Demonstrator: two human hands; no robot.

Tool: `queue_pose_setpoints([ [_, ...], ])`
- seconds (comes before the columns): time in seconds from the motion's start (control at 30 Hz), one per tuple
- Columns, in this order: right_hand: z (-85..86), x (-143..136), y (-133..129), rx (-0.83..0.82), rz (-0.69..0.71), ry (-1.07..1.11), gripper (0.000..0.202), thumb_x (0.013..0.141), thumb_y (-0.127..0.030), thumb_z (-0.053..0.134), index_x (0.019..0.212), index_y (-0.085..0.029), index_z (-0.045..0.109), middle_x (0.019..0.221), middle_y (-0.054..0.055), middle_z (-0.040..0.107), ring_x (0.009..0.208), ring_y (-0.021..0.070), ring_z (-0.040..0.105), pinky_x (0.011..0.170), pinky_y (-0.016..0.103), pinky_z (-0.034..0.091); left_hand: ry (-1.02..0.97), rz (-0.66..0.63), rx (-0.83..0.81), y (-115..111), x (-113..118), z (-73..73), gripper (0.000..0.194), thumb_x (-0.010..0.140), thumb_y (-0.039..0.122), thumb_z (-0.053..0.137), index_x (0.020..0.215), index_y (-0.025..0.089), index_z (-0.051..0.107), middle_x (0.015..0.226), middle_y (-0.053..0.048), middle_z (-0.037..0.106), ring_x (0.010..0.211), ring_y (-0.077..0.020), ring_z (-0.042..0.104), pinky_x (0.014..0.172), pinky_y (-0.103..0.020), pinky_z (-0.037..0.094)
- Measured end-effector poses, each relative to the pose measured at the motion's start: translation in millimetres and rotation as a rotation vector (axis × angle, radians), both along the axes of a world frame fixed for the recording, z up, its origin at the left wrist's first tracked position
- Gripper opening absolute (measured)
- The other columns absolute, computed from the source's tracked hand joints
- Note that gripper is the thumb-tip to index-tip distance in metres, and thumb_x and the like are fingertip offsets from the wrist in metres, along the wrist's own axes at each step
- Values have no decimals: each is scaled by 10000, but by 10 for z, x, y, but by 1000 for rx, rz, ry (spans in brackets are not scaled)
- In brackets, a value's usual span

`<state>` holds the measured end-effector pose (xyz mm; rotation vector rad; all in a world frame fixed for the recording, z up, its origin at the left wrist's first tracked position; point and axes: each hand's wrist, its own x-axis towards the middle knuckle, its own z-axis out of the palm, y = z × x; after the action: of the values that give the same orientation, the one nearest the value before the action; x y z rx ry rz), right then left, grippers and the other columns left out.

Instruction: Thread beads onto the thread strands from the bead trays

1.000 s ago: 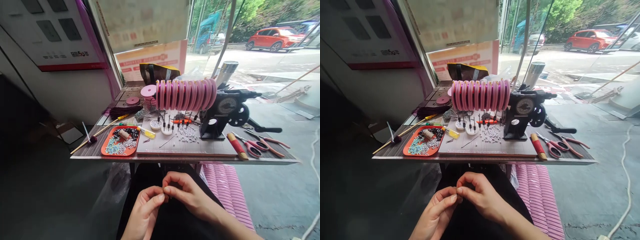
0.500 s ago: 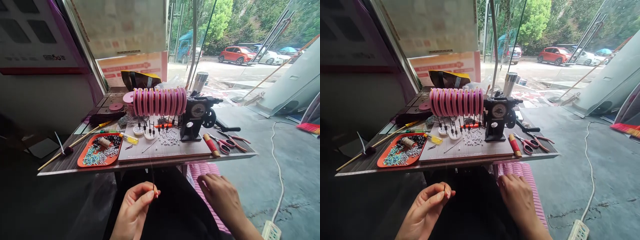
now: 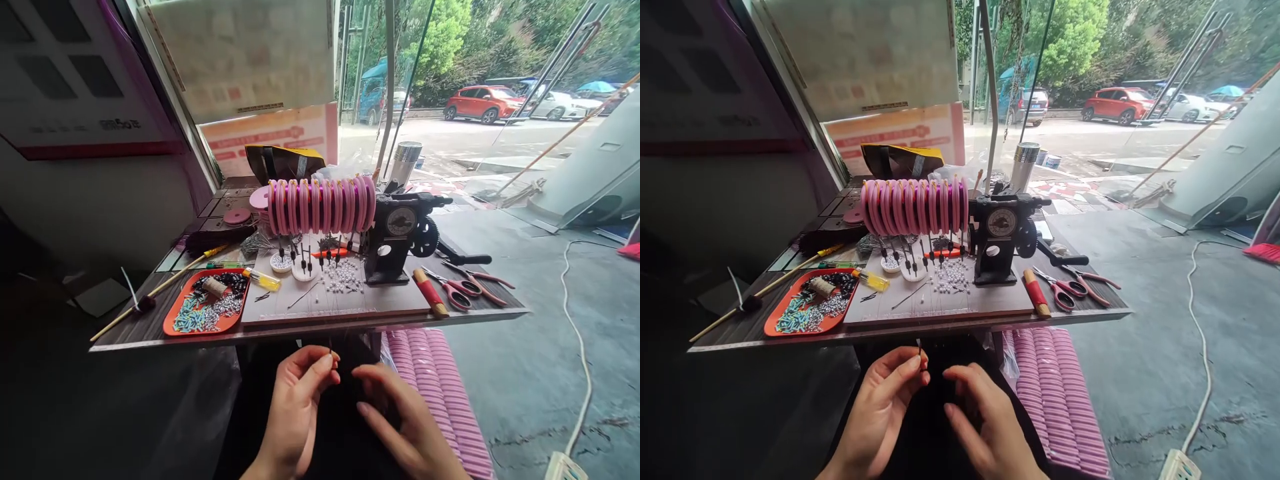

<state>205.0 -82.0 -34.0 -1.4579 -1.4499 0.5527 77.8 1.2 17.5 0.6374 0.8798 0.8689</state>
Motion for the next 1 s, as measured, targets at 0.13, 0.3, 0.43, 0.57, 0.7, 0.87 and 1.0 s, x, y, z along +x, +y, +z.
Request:
queue_pose_setpoints([
  [0.13,125,5,254,-107,-63,304,301,837,-256,490,1130,-197,512,974,62,616,894,197,593,798,318,492,61,120,-26,9,22,-79,121,553,190,769,648,153,705,688,-18,655,638,-115,559,526,-192,486],
  [0.3,360,5,478,-64,-29,240,301,820,-220,461,1108,-193,546,1049,81,605,958,208,573,864,354,465,228,-4,244,74,119,-79,89,609,225,725,624,141,699,740,-5,554,535,-82,499,418,-186,416],
  [0.43,425,44,460,-34,-19,185,304,823,-191,431,1094,-194,569,1044,81,603,980,208,565,852,341,470,337,-154,381,140,125,-50,88,642,215,682,609,135,694,784,5,486,441,-42,442,396,-209,356],
  [0.57,384,94,421,-70,-39,330,294,801,-214,478,1065,-202,608,971,59,608,939,206,561,841,330,453,291,-285,240,212,121,2,89,615,142,657,527,127,656,729,6,512,467,-44,425,407,-190,290],
  [0.7,347,97,461,-152,-50,880,362,722,-221,559,1081,-214,604,730,-3,583,592,124,506,587,245,446,140,-348,-33,243,119,71,54,575,79,642,540,118,651,593,1,566,498,-49,402,425,-156,258],
  [0.87,347,33,511,-168,-46,1278,416,610,-167,609,1021,-229,598,924,26,630,536,91,466,504,217,410,39,-353,-203,197,124,79,32,532,93,669,562,103,663,565,-3,579,491,-35,386,424,-142,247],
  [1.0,346,2,497,-166,-74,1335,406,598,-141,614,992,-232,580,901,15,630,515,81,452,493,205,407,6,-290,-248,148,141,33,45,523,110,682,566,109,667,575,-8,594,504,-35,415,426,-134,255],
])
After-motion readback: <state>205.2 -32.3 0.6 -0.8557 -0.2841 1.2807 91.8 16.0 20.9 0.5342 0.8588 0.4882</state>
